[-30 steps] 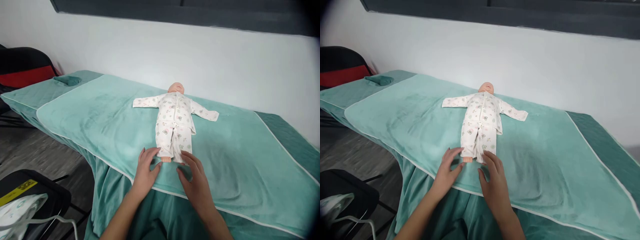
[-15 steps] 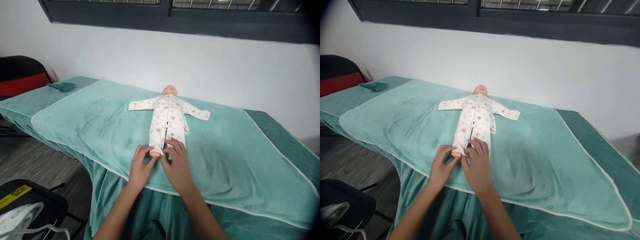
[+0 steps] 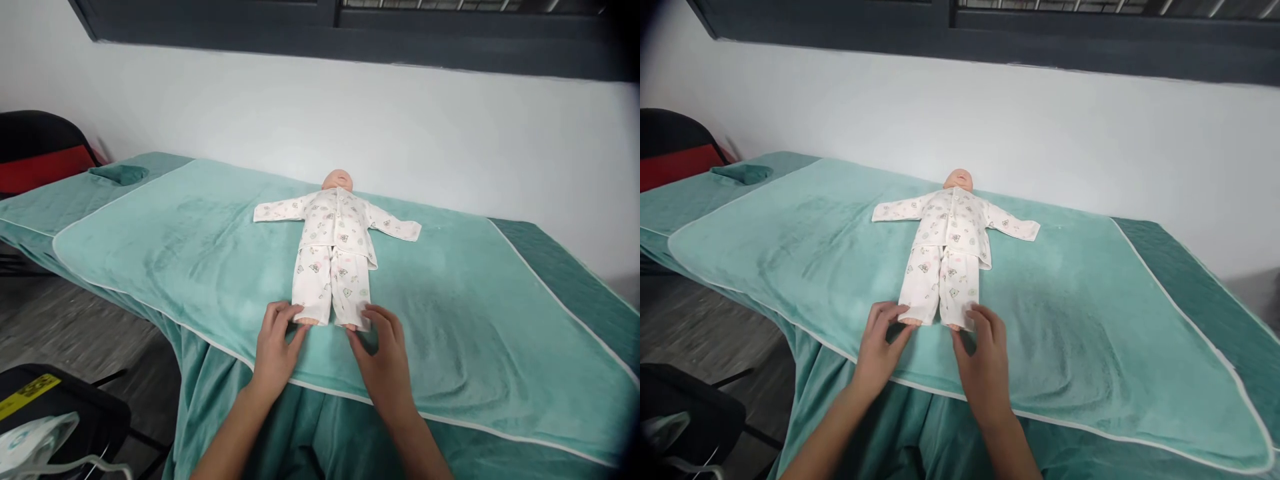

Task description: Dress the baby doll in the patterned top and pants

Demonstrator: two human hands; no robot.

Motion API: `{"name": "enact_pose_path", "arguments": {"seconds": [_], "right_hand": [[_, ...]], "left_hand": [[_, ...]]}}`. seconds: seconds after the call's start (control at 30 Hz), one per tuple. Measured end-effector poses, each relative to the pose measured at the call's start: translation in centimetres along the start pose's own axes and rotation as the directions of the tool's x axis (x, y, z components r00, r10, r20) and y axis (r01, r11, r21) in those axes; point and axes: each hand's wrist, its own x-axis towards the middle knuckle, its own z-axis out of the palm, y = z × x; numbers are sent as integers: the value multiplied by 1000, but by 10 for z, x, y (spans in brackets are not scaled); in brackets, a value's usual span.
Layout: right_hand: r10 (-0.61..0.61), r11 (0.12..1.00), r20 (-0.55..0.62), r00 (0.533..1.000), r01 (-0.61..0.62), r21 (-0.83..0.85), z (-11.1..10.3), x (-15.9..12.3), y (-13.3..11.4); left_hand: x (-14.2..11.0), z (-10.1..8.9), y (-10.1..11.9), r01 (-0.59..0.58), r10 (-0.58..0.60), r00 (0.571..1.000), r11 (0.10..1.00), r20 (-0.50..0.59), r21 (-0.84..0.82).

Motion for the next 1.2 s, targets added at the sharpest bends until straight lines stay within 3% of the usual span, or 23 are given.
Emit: {"name": "enact_pose_path", "arguments": {"seconds": [0.1,0.2,0.33,0.47,0.57,0.63,0.7,0.77,0.8,0.87,0.93,1.0,1.1,1.2], "right_hand": [[69,997,50,996,-70,15,-2,-1,9],[30,995,145,989,-44,92,-6,0,7],[-22,974,162,987,-15,226,-12,0,3],[-13,991,111,994,-2,137,-9,2,14],[-27,996,191,981,9,94,-8,7,23],[-71,991,308,949,31,130,-15,14,27],[-110,981,456,883,23,192,-28,27,29],[-118,968,569,814,-32,247,-42,51,31],[-99,962,583,807,-73,265,-46,66,34],[5,939,469,883,-166,302,-45,104,41],[185,908,221,957,-253,334,-27,144,53],[283,903,62,957,-288,320,0,178,66],[321,936,64,945,-327,133,39,204,83],[254,959,134,958,-267,90,55,203,90]], "left_hand": [[3,3,10,-72,72,997,994,-1,82],[6,3,17,-113,109,993,988,38,107],[3,-1,19,-96,93,995,992,38,85],[2,-8,18,-58,56,997,997,45,41],[8,-11,16,-8,8,1000,1000,2,-10],[17,-13,14,40,-41,999,998,-22,-45],[29,-14,10,92,-96,995,992,-38,-83],[48,-12,3,146,-153,987,981,-46,-132],[59,-9,-1,171,-181,983,971,-44,-167],[88,-1,-11,234,-247,969,938,-21,-255],[120,12,-20,328,-343,939,878,20,-348],[151,26,-29,428,-441,895,800,72,-421],[182,43,-39,497,-507,856,757,100,-424],[191,51,-43,475,-484,872,810,65,-345]]}}
